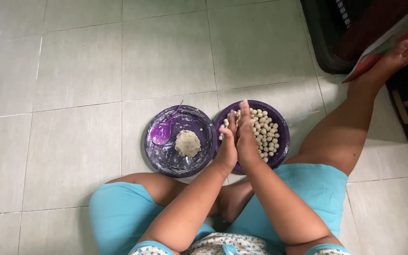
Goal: Rolling small pieces of dough into uniform balls using palms and placing them in a container.
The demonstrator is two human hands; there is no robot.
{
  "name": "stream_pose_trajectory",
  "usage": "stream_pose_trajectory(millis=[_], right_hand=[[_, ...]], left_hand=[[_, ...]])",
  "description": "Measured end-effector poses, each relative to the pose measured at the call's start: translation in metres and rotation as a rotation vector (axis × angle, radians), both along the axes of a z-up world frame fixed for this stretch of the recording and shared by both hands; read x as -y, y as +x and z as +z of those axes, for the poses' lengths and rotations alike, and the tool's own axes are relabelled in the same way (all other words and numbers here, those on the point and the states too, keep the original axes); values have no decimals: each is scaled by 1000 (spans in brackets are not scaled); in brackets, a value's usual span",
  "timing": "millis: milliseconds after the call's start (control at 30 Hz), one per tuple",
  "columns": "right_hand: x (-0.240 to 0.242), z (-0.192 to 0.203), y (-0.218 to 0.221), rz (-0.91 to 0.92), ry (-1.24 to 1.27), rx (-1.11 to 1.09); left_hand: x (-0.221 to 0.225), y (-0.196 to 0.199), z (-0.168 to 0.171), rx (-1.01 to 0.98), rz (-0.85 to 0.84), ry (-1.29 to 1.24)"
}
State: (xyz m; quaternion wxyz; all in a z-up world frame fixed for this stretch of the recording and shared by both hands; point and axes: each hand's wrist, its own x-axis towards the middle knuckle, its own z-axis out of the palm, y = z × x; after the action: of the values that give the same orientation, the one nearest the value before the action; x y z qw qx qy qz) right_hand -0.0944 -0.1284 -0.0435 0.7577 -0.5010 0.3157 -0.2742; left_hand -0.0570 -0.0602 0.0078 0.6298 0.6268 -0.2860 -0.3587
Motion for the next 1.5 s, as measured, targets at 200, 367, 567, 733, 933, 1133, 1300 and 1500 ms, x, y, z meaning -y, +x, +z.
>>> stream_pose_trajectory(millis=[200, 367, 567, 733, 933, 1133, 1300, 1500], right_hand=[[-16, -3, 3, -71, 117, -12], [-25, -6, 0, -132, 232, -23], [-1, -4, -4, -207, 343, -29], [22, -10, -47, -284, 426, -44], [42, 2, -82, -366, 488, -50], [71, -72, -107, -338, 422, -75], [71, -67, -106, -303, 386, -107], [52, -36, -91, -282, 239, -158]], left_hand=[[0, 13, 0, -75, 45, -197], [-7, 7, 51, -95, 88, -198], [16, -7, -41, -664, 243, -54], [50, -24, -82, -957, 289, -114], [79, -44, -109, -1141, 281, 67], [84, -43, -124, -1144, 183, 130], [73, -34, -95, -1132, 165, 135], [20, 0, -38, -1053, 304, 81]])
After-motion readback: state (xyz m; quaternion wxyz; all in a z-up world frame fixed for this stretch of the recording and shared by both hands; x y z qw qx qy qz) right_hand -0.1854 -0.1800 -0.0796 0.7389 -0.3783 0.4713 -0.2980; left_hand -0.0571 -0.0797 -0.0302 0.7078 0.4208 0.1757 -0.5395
